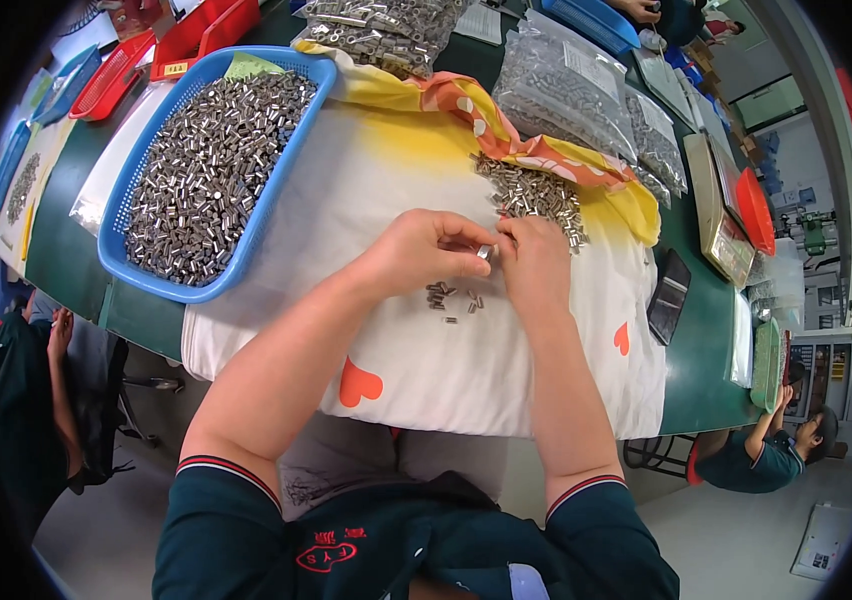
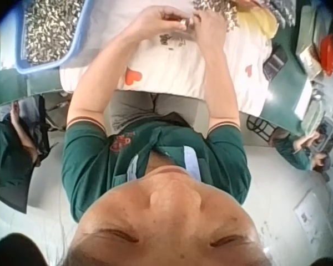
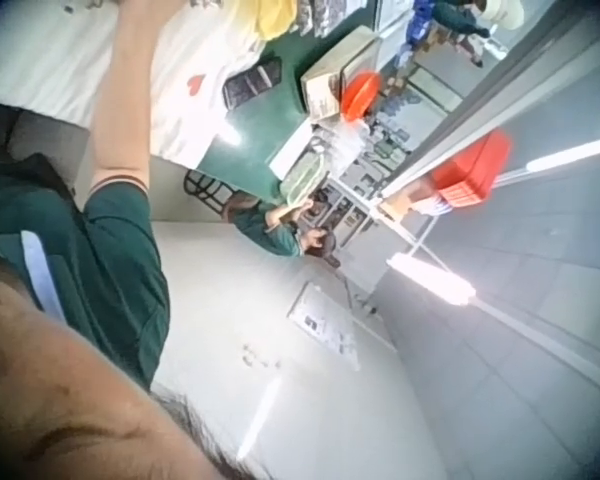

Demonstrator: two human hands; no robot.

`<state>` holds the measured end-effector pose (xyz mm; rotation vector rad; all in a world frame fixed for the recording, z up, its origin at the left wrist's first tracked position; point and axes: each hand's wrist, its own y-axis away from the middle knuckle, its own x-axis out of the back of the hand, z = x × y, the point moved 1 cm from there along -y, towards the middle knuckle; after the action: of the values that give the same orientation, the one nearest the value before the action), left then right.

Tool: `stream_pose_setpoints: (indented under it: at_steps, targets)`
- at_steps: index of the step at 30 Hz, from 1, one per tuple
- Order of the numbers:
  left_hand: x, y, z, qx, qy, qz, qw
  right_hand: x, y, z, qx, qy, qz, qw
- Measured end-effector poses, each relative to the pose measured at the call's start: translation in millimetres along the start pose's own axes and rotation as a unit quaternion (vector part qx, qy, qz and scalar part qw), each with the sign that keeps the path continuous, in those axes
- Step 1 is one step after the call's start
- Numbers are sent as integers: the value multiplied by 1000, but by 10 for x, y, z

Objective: Assembling small metal hardware components by hand at a manufacturing workstation.

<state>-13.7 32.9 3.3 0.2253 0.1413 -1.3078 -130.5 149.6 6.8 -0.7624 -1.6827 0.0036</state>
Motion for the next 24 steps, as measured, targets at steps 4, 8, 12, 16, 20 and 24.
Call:
stream_pose_setpoints:
  at_steps: [4, 8, 12, 16, 20, 24]
  targets:
    - [34, 18, 11, 27, 15, 18, 999, 22, -30, -39, 3, -15, -36, 999]
    - [37, 2, 29, 25, 38, 29, 999, 52, 29, -31, -45, -107, -32, 993]
    - [42, 9, 25, 29, 44, 39, 998, 74, 24, -71, -5, -71, -92, 993]
    - [37, -13, 2, 24, 50, 27, 998, 135, 63, -58, -31, -45, -88, 995]
    - [67, -5, -29, 23, 42, 31, 998, 100, 69, -82, -24, -27, -91, 995]
    - [54, -5, 0, 32, 43, 31, 998, 167, 69, -83, -75, -166, -62, 981]
